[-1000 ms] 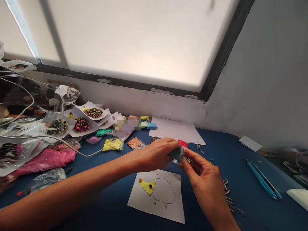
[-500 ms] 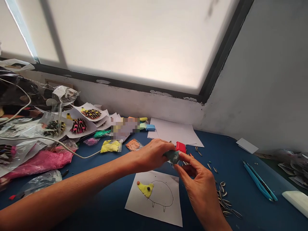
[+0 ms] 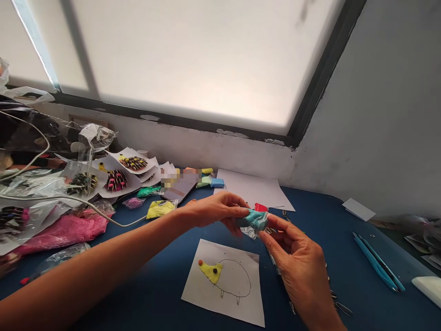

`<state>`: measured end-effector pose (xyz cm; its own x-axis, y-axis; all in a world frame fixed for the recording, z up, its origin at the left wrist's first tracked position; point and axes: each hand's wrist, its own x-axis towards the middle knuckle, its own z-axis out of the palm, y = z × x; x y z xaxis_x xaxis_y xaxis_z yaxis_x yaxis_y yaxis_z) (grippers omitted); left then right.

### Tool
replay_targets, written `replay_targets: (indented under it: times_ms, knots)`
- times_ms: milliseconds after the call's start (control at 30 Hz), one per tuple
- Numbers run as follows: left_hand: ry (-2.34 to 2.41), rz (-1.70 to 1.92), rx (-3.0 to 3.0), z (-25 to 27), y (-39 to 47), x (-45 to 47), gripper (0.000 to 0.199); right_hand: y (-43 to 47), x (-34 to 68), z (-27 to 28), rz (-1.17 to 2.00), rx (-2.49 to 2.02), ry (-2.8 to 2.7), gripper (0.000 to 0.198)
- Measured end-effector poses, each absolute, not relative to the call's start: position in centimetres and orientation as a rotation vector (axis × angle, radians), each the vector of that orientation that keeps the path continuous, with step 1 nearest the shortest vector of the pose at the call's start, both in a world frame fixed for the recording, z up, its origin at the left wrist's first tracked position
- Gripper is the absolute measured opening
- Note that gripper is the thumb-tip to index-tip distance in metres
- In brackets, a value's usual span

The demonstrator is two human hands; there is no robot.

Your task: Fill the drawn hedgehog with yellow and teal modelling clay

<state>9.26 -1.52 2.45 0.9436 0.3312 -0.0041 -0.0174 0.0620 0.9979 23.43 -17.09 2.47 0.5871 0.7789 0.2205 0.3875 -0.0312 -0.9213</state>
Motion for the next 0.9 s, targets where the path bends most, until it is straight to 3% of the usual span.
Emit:
replay_targets:
  times_ms: [200, 367, 667, 900]
  knots:
    - [0.406, 0.436, 1.55, 2.6, -2.5, 9.9, 0.011, -16.9, 23.1, 2.2, 0.448, -1.588, -1.024, 0.057]
    - [0.476, 0.517, 1.63, 2.9, -3.4, 10.1, 0.008, -16.9, 23.1, 2.0, 0.404, -1.632, -1.093, 0.056]
    - [0.222, 0.408, 1.904, 3.4, -2.2, 8.9, 0.047, -16.9, 23.4, 2.3, 0.47, -1.62, -1.014, 0.058]
    - [0.381, 0.527, 2.026, 2.6, -2.6, 9.6, 0.019, -16.7, 23.3, 2.0, 0.452, -1.646, -1.096, 0.056]
